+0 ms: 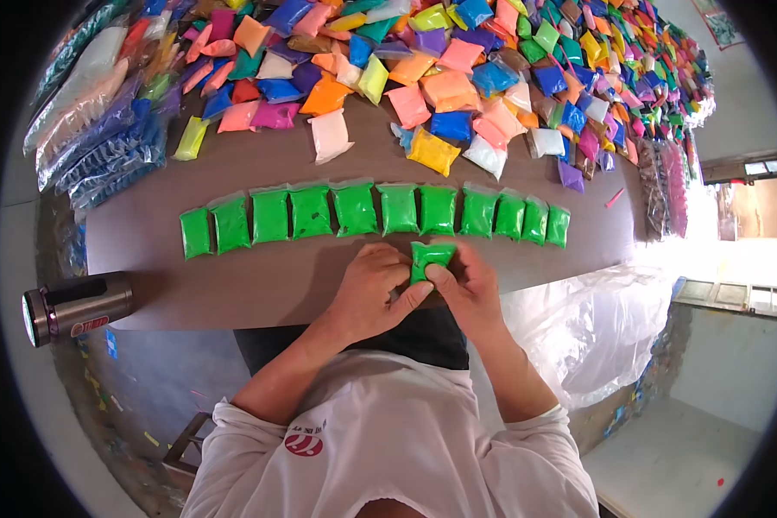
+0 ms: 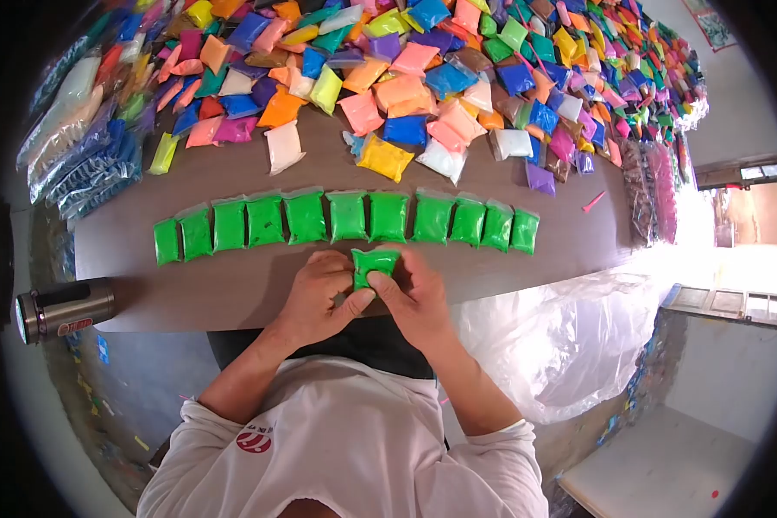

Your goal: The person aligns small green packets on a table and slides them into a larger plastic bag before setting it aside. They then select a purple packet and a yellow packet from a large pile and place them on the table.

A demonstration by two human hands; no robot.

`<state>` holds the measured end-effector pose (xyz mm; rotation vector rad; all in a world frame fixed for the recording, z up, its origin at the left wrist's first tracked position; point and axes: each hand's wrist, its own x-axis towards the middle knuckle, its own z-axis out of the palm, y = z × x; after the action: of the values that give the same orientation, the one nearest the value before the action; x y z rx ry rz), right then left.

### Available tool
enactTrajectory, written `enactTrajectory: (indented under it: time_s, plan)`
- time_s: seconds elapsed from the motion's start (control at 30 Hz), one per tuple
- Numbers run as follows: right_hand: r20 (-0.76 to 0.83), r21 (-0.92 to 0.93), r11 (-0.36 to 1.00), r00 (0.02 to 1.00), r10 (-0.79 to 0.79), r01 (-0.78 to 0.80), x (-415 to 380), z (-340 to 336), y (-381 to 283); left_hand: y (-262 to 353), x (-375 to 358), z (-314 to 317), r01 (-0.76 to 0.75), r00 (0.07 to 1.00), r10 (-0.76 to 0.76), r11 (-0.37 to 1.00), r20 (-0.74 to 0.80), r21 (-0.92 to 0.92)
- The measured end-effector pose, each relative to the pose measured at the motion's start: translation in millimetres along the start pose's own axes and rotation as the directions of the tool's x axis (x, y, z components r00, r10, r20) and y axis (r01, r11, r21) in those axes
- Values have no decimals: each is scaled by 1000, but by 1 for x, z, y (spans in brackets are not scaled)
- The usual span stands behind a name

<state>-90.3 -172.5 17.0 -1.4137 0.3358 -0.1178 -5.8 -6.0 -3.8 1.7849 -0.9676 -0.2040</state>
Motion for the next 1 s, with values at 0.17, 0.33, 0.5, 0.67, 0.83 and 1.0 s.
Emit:
enactTrajectory:
  time_s: [0.17, 0.33, 0.5, 0.67, 0.83, 1.0]
  plan:
    - [-34, -154, 956, 968, 248, -251, -5, -8, -14, 1, 1, -1, -63, 997, 59, 994, 39, 93]
    - [-127, -146, 980, 985, 116, -134, -13, 10, -7, 0, 0, 4, -75, 997, 72, 987, 27, 141]
    - [-164, 139, 990, 987, 2, 21, -11, 9, 1, 10, 4, -6, -42, 994, 32, 995, 103, 90]
    - [102, 390, 916, 993, 59, -95, -14, -17, -11, 5, 2, -1, -27, 999, 27, 1000, 29, -11]
    - [61, 326, 942, 996, 68, -84, -18, -10, 7, 5, 3, -2, -63, 998, 62, 997, 29, 43]
    - [16, 298, 946, 991, 131, -130, -16, -3, 6, 3, 3, -3, -43, 997, 39, 997, 69, 58]
